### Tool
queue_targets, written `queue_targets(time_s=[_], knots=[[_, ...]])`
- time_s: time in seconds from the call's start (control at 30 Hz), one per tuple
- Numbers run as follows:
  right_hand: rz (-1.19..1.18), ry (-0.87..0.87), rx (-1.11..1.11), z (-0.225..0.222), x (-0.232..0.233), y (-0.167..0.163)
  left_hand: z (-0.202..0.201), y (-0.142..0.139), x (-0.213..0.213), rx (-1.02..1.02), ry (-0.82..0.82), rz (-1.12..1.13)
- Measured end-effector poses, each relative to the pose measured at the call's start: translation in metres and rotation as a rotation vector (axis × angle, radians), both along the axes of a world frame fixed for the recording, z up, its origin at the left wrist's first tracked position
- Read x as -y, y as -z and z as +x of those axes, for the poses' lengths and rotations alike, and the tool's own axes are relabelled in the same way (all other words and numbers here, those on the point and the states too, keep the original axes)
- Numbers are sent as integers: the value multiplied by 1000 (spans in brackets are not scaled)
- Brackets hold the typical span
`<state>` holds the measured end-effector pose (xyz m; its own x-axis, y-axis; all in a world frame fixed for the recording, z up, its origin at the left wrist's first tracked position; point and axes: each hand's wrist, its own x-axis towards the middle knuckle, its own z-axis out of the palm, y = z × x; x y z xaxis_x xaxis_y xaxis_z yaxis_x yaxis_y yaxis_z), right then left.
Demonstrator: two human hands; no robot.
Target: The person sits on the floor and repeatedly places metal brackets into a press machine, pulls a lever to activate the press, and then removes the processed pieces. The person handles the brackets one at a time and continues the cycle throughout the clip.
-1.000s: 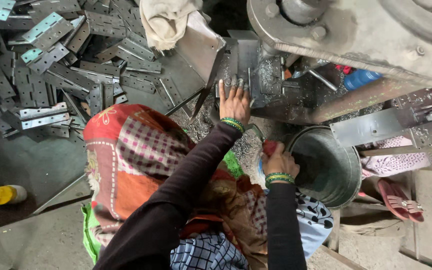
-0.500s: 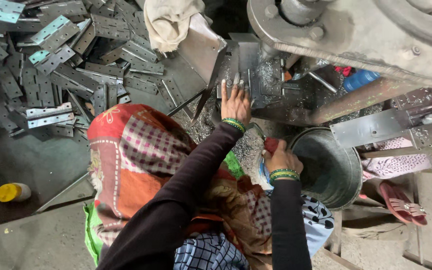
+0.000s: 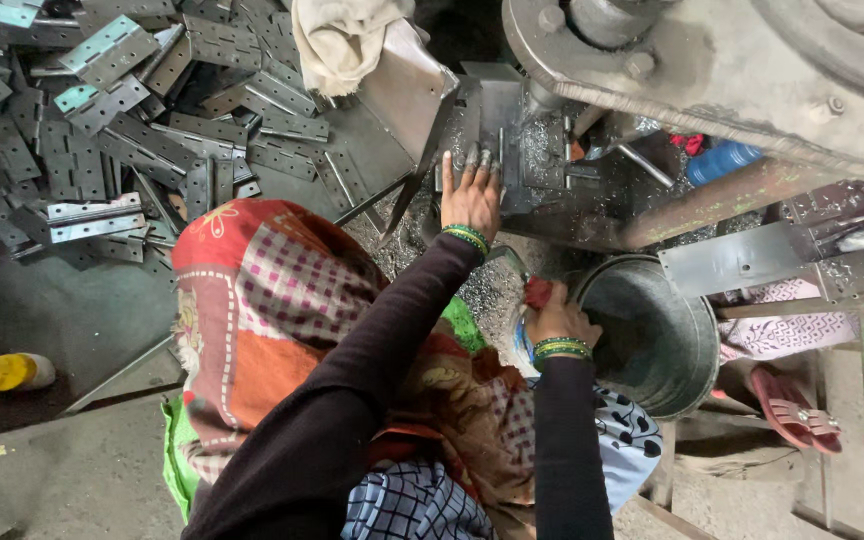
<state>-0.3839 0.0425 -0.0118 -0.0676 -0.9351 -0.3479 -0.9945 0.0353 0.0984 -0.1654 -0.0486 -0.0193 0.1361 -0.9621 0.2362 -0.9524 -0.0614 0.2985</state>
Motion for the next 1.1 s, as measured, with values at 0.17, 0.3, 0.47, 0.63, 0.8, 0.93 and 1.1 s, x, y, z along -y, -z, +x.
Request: queue_targets(time_s=[0.17,0.3,0.47,0.63,0.8,0.93,1.1], knots=[[-81,79,20,9,-11,15,1,-5,16,21,-37,13],[-150,95,115,8,-19,74,5,-6,16,28,-41,-35],[34,97,141,-6,-11,61,9,-10,17,-1,5,73],[18,12,58,-6,10,-8,9,-10,38,79,-20,84],[-141,38,4,15,-17,16,12,-5,56,111,-32,122],[-268,45,71,14,-31,49,12,2,49,-29,-28,66],[74,53,136,4,2,10,13,1,34,105,-14,-71]])
